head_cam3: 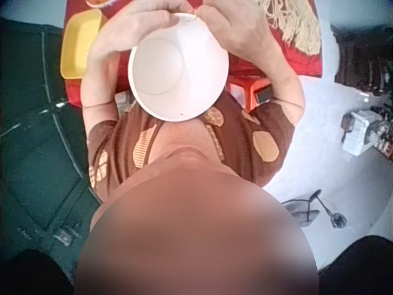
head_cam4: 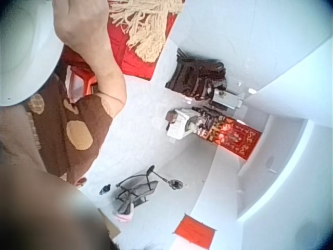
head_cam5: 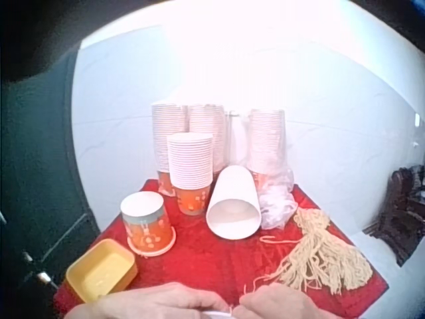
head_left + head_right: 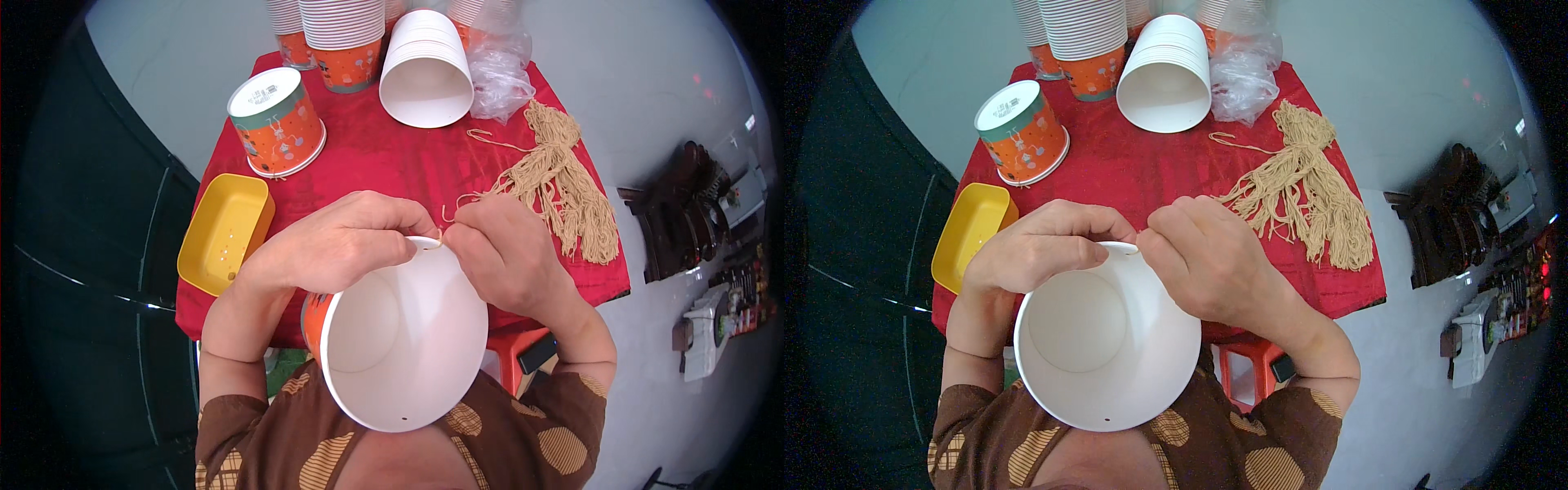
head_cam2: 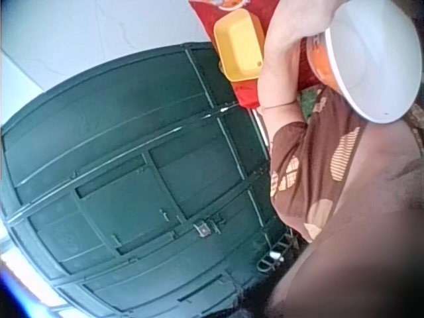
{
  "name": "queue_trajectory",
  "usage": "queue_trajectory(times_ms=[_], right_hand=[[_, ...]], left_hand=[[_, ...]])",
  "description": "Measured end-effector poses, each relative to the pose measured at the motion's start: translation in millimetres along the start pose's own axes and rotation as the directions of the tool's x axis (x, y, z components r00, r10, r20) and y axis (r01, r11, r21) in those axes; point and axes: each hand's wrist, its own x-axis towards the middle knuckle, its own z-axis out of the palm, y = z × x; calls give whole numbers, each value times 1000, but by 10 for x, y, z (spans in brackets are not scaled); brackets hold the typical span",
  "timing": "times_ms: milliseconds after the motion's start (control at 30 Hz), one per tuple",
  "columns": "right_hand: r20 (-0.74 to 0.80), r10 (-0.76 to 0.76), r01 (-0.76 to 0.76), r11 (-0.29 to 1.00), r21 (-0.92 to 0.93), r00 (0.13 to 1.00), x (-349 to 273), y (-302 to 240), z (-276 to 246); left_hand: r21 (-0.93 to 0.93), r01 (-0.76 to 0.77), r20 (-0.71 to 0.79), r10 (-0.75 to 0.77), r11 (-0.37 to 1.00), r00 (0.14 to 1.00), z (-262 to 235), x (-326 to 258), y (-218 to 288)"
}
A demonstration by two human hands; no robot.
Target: Threading string through a pre-punched paper cup to assemble a craft item.
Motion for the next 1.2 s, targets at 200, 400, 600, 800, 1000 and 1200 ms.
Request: queue_trajectory(times_ms=[200,400,600,800,1000,1200], right_hand=[[-39,105,-99,987,129,994,-37,8,70],[26,303,-286,862,419,953,-90,-12,117],[41,368,-342,811,475,929,-118,10,85],[-78,236,-207,940,270,969,-52,-35,46],[-87,57,-49,994,100,995,-43,28,55],[-27,-12,12,1000,7,1000,-18,10,11]], left_hand=[[-59,89,50,-86,994,995,-18,6,39],[-67,97,35,-94,993,995,-11,-11,44],[-40,60,1,-60,997,998,5,-13,14],[-32,44,9,-44,998,999,-11,-14,2],[0,-5,-5,5,1000,1000,16,9,-9],[5,-9,5,9,1000,1000,15,6,-3]])
